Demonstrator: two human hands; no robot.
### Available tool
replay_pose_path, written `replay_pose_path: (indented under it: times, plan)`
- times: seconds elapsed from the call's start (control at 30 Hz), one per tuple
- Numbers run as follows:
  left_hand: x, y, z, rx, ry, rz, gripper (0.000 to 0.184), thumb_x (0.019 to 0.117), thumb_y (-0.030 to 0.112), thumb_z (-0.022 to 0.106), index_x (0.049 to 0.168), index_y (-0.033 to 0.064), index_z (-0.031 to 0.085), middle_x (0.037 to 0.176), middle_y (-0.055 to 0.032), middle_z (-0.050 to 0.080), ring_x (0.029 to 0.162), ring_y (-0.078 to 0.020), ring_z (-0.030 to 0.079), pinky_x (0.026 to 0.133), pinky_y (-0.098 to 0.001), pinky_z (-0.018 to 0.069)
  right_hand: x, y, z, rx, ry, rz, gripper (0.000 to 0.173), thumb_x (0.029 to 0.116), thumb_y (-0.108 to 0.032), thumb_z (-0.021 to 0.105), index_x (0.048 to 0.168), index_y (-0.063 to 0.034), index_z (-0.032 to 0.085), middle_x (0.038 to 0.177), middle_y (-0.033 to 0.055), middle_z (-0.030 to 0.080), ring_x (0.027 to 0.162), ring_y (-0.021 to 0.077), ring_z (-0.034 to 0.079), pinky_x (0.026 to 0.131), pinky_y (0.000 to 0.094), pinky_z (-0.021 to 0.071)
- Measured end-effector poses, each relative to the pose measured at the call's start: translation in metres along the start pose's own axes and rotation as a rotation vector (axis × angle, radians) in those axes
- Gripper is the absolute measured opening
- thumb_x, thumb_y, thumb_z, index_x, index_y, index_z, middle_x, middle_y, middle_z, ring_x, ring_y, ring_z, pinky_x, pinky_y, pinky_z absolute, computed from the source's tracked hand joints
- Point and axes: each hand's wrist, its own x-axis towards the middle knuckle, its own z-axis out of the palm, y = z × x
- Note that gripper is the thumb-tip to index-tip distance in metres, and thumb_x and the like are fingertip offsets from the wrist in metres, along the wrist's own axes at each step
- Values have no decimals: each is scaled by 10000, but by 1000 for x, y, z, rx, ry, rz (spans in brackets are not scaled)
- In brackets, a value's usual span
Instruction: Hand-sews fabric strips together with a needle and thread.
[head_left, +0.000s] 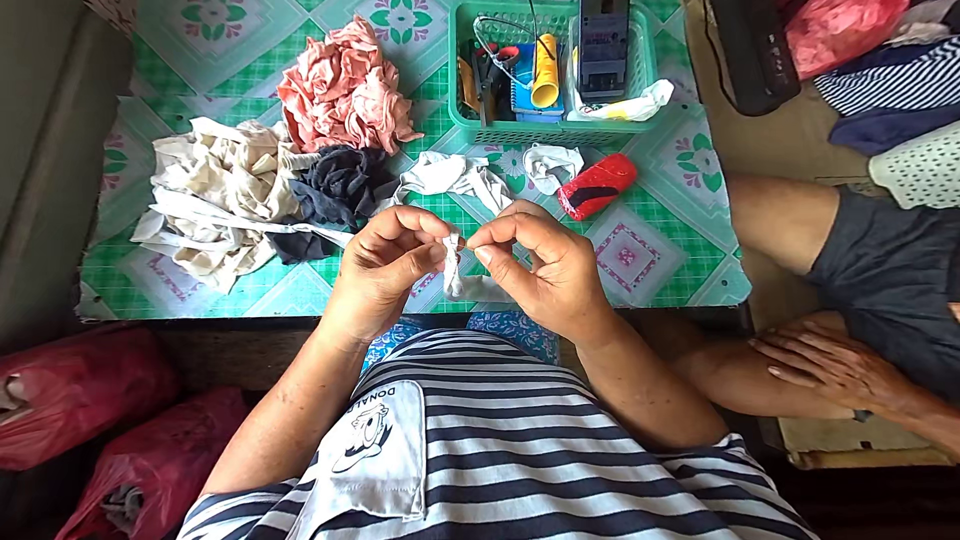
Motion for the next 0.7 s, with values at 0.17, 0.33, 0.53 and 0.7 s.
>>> replay_pose_path:
  times: [0.17,0.33,0.53,0.7]
  plan:
    - [-1,0,0,41,-2,17,210,939,53,692,1130,139,693,1012,-1,729,900,-97,707,823,-267,599,0,-2,-1,-54,-15,-2,121,926,-4,629,992,44,717,916,72,621,832,51,608,732,143,537]
    - [-2,1,1,64,3,23,219,929,41,698,1124,141,693,1008,5,729,885,-85,705,814,-250,598,1,-4,-3,-96,-34,-5,128,920,-12,624,982,29,728,907,66,625,821,49,598,716,142,524]
    - [-3,1,1,102,-4,18,204,929,38,696,1109,134,701,997,18,725,863,-54,690,776,-211,585,3,-4,-5,-115,-64,-19,126,931,-26,625,970,10,739,904,58,624,830,56,592,736,157,517]
    - [-4,2,-1,137,4,3,195,932,59,702,1114,127,718,1001,15,732,851,-56,691,764,-209,583,4,1,-7,-105,-81,-16,130,955,-24,619,991,6,740,944,69,632,888,76,606,793,180,529]
